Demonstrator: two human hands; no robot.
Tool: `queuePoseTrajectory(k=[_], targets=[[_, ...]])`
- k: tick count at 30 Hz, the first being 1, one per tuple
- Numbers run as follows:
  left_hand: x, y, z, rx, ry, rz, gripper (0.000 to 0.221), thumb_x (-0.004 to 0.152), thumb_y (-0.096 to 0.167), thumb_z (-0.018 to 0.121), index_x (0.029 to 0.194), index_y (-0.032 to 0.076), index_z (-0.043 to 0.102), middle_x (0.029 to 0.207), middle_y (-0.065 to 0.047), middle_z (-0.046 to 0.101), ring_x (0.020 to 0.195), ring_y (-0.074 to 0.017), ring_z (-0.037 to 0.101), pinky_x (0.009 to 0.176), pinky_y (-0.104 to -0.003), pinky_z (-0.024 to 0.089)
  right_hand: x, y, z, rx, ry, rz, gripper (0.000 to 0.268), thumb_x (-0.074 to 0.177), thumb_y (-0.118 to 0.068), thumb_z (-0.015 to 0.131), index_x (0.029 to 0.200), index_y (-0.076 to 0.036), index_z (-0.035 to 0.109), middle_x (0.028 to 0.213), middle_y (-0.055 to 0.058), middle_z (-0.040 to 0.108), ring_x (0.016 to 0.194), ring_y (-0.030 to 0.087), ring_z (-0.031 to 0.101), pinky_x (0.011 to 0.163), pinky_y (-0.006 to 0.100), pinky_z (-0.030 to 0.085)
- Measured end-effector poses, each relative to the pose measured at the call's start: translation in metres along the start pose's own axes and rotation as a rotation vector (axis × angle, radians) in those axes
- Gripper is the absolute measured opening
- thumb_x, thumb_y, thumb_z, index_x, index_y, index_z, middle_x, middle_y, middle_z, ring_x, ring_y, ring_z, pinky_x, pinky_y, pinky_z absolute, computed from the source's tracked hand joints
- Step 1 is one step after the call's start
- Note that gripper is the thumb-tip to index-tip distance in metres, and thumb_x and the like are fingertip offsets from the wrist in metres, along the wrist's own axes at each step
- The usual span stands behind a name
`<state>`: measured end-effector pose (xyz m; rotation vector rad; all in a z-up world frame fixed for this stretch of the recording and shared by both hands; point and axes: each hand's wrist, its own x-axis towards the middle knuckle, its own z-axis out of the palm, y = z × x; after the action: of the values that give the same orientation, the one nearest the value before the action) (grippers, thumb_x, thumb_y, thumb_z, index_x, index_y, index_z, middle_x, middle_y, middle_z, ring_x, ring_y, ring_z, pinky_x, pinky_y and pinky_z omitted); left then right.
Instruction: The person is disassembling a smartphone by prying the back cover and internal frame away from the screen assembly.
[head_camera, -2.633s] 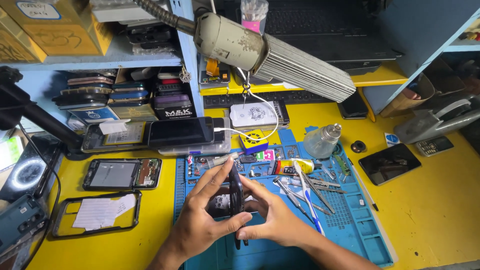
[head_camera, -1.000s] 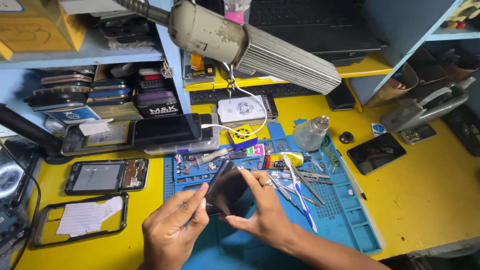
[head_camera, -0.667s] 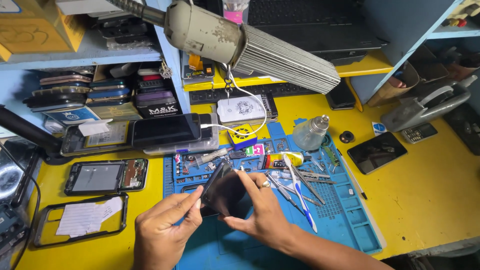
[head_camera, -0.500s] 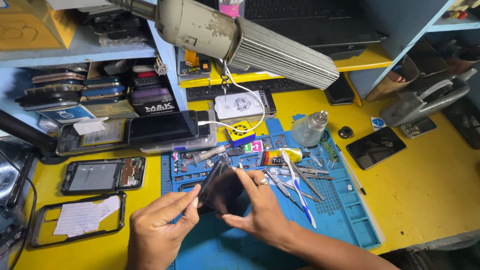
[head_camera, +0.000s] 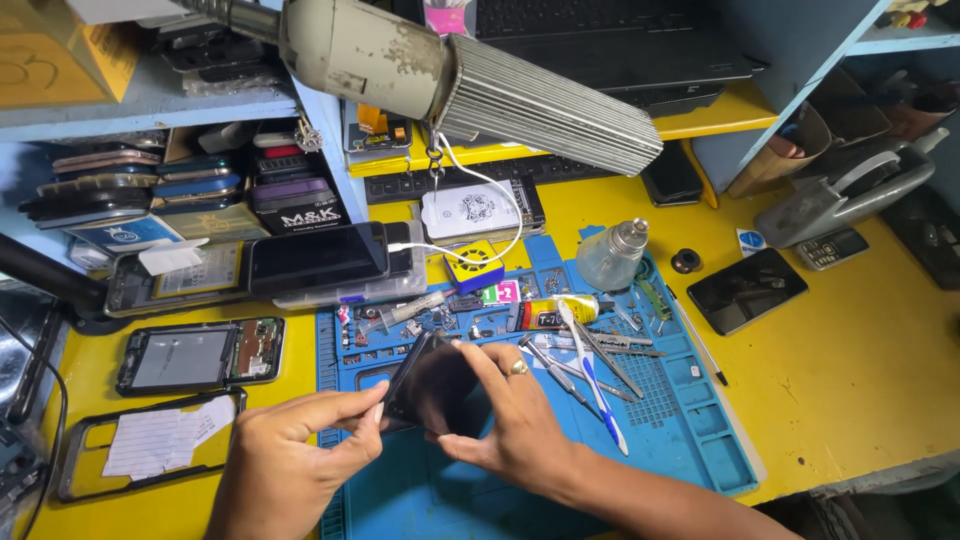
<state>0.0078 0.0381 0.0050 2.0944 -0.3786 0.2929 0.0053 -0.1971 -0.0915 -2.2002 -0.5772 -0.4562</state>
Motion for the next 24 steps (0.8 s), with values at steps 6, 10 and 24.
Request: queuePoseTrajectory(k=[6, 10, 24], targets=[[0.015, -0.006, -0.013, -0.063, -0.238, -0.111, 0.045, 0.07, 0.005, 0.078, 0.114, 0.017, 0.081, 0.093, -0.001, 0.089, 0.078, -0.0059, 0.084, 0.08, -0.019, 0.067, 0.003, -0.004, -0.006, -0.042, 0.023, -0.052, 0.093, 0.071, -0.031, 0.09, 0.148, -0.003, 0.045, 0.121, 0.019, 0.057, 0.106, 0.034, 0.059, 0.089, 0.044, 0.051], [0.027, -0.004, -0.023, -0.079, -0.443, 0.093, 0.068, 0.074, -0.002, 0.071, 0.139, 0.018, 0.068, 0.101, 0.0, 0.077, 0.08, -0.0095, 0.074, 0.083, -0.021, 0.058, 0.002, -0.004, -0.008, -0.056, 0.025, -0.096, 0.088, 0.077, -0.036, 0.087, 0.149, -0.005, 0.047, 0.122, 0.019, 0.058, 0.106, 0.032, 0.06, 0.088, 0.042, 0.051], [0.035, -0.003, -0.019, 0.012, -0.443, 0.067, 0.071, 0.066, -0.002, 0.071, 0.132, 0.021, 0.075, 0.079, 0.007, 0.071, 0.065, -0.0044, 0.066, 0.069, -0.018, 0.056, -0.002, -0.004, -0.005, -0.102, 0.044, -0.147, 0.088, 0.075, -0.031, 0.091, 0.149, -0.009, 0.049, 0.123, 0.015, 0.057, 0.103, 0.031, 0.06, 0.089, 0.043, 0.051]])
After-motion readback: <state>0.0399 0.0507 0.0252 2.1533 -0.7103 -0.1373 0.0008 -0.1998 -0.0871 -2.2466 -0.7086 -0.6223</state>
